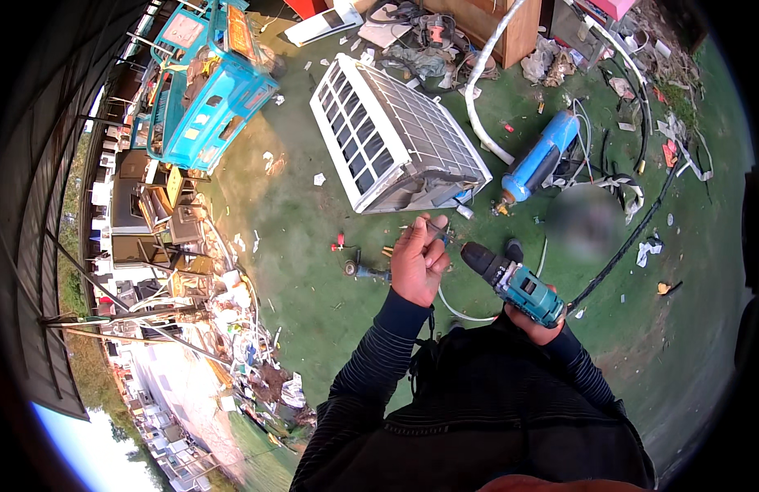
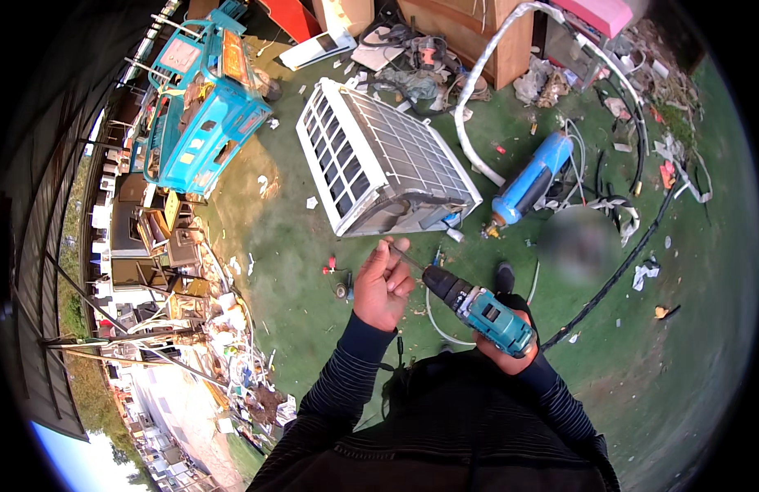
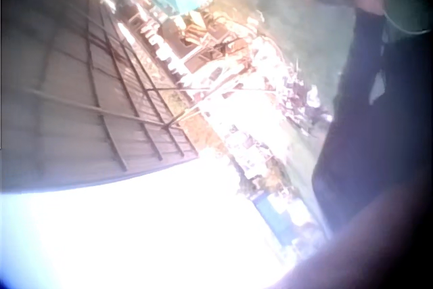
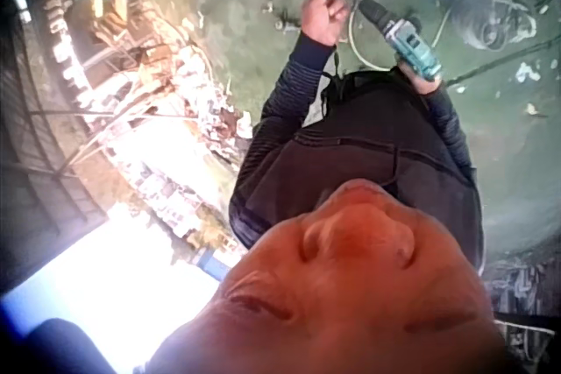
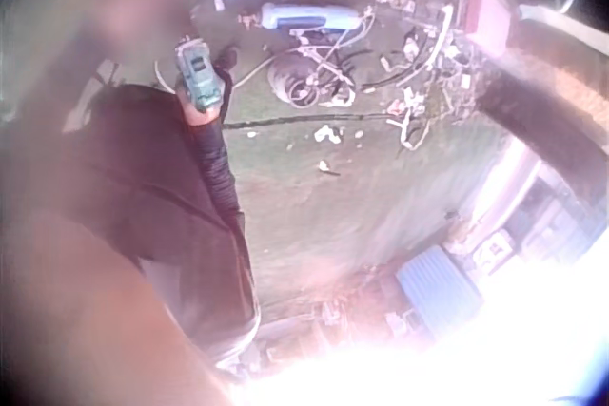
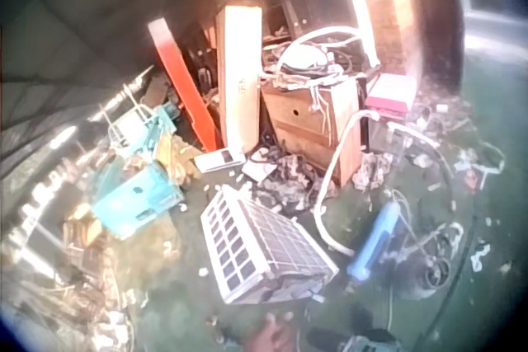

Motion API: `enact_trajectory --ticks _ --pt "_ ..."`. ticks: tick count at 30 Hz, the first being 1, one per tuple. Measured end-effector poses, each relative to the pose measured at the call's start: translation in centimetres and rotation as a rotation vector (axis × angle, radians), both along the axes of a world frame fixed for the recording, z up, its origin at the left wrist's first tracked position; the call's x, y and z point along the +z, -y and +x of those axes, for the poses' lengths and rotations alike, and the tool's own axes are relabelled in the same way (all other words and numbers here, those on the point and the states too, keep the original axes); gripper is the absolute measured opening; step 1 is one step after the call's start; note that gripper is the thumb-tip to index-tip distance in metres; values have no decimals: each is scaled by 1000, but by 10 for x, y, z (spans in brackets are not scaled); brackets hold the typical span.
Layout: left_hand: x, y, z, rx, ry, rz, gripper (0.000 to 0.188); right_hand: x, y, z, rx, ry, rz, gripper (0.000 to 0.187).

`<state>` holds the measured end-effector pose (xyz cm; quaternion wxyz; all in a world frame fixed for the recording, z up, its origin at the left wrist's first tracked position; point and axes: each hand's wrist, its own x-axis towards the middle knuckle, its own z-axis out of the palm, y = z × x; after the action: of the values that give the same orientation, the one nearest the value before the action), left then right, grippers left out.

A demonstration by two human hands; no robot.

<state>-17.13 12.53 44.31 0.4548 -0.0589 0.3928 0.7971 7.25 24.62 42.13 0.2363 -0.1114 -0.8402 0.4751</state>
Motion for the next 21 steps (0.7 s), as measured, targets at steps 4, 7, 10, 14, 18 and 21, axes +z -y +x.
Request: enact_trajectory --ticks 4,7,10,14,18,21 --pt "27 -68 -22 19 39 24 17 -13 -60 -19 -60 150 -212 25" --pt "47 -108 -38 60 22 67 19 1 -111 -41 71 173 -752 28" --pt "56 -133 -59 137 47 32 21 10 -143 -72 150 120 -960 26" --pt "51 -147 -90 185 84 23 22 7 -166 -105 158 148 -990 24" --pt "49 -165 -124 193 96 -21 23 15 -191 -145 162 182 -985 25" --pt "55 -181 -154 165 96 -15 24 22 -199 -165 130 203 -967 27"
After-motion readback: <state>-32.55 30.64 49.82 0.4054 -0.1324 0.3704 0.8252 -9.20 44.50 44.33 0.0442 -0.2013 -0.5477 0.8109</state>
